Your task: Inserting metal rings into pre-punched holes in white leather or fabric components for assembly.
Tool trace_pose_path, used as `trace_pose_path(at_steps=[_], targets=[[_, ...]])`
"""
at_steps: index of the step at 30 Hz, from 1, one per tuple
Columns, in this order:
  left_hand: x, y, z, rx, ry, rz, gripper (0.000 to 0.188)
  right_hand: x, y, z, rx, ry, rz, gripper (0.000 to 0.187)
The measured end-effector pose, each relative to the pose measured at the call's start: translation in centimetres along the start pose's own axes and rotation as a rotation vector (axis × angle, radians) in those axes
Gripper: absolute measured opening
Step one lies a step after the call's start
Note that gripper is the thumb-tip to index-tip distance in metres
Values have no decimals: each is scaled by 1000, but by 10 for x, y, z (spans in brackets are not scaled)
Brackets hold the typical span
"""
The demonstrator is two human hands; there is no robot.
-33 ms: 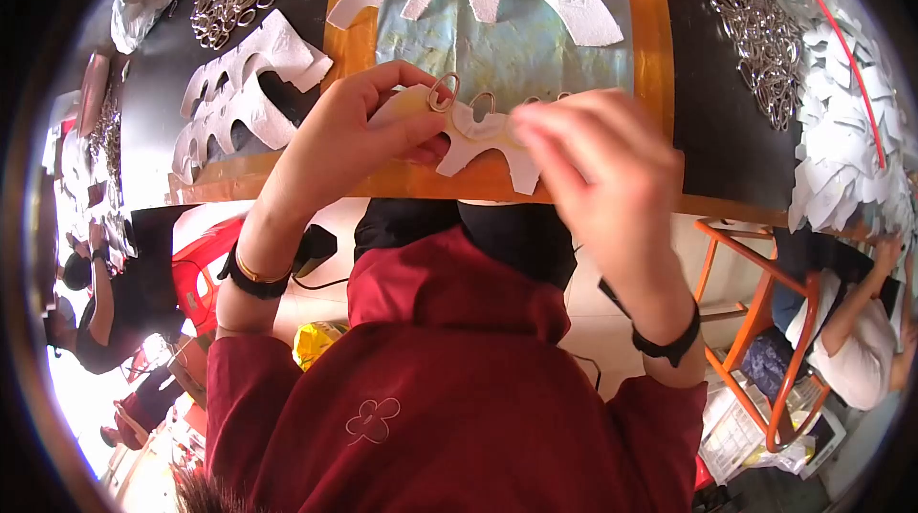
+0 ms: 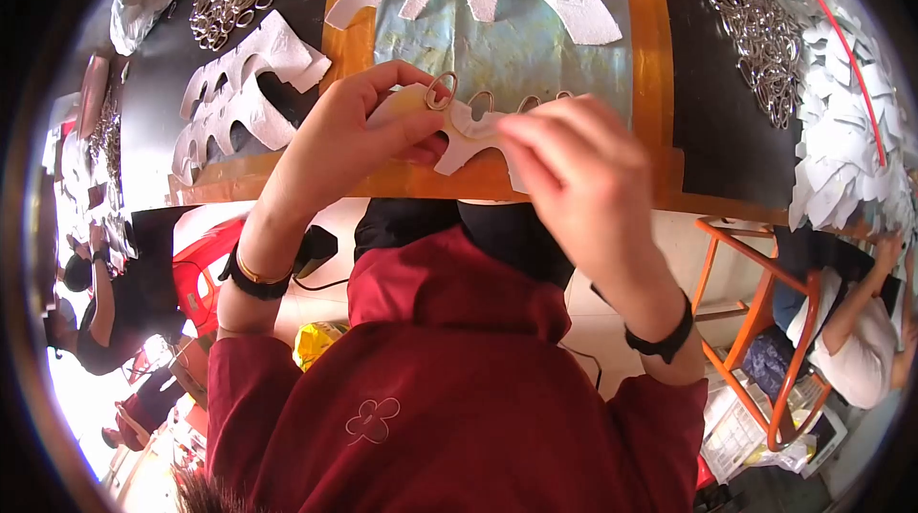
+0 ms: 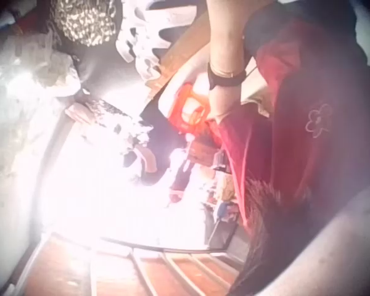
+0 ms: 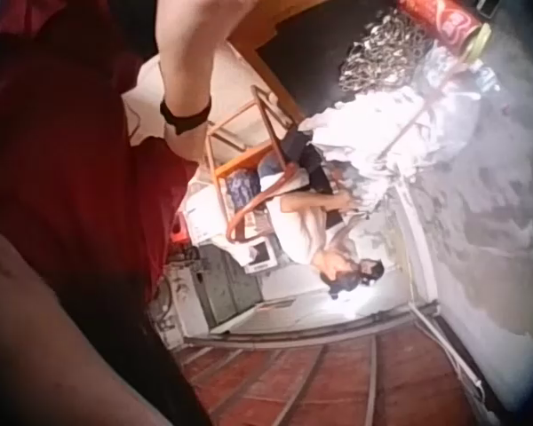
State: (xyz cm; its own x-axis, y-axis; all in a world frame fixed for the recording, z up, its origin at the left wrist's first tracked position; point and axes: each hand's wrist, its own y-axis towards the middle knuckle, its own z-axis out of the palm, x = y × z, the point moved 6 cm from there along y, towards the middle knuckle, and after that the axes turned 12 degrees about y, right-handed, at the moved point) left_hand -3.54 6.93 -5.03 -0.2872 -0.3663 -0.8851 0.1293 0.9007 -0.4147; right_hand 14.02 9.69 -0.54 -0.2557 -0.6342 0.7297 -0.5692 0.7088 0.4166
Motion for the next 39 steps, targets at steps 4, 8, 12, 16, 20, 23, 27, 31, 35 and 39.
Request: trace_pose_path(at_steps=[4, 8, 12, 16, 20, 23, 27, 31, 35, 39], targets=[[1, -1, 1, -14, -101, -44, 23, 5, -6, 23, 32, -123, -132, 23], [6, 0, 1, 5, -135, -58, 23, 8, -8, 29, 80, -211, -149, 27], [5, -1, 2, -3, -132, -14, 24, 17, -11, 39, 161, -288, -135, 26], [7, -2, 2, -22, -95, -1, 23, 15, -8, 36, 197, -226, -60, 22], [11, -5, 2, -53, -151, 21, 24, 14, 3, 19, 144, -64, -45, 16], [11, -12, 6, -45, -140, 61, 27, 11, 17, -1, -42, 14, -95, 22], [4, -21, 12, -51, -223, 43, 29, 0, 22, 21, 31, 238, 157, 32], [8, -32, 5, -119, -215, 40, 26, -14, 21, 30, 62, 376, 344, 34], [19, -40, -1, -111, -282, -7, 28, -16, 22, 28, 64, 447, 250, 32], [12, -44, 5, -213, -178, 101, 24, -10, 25, 27, 93, 399, 137, 30]])
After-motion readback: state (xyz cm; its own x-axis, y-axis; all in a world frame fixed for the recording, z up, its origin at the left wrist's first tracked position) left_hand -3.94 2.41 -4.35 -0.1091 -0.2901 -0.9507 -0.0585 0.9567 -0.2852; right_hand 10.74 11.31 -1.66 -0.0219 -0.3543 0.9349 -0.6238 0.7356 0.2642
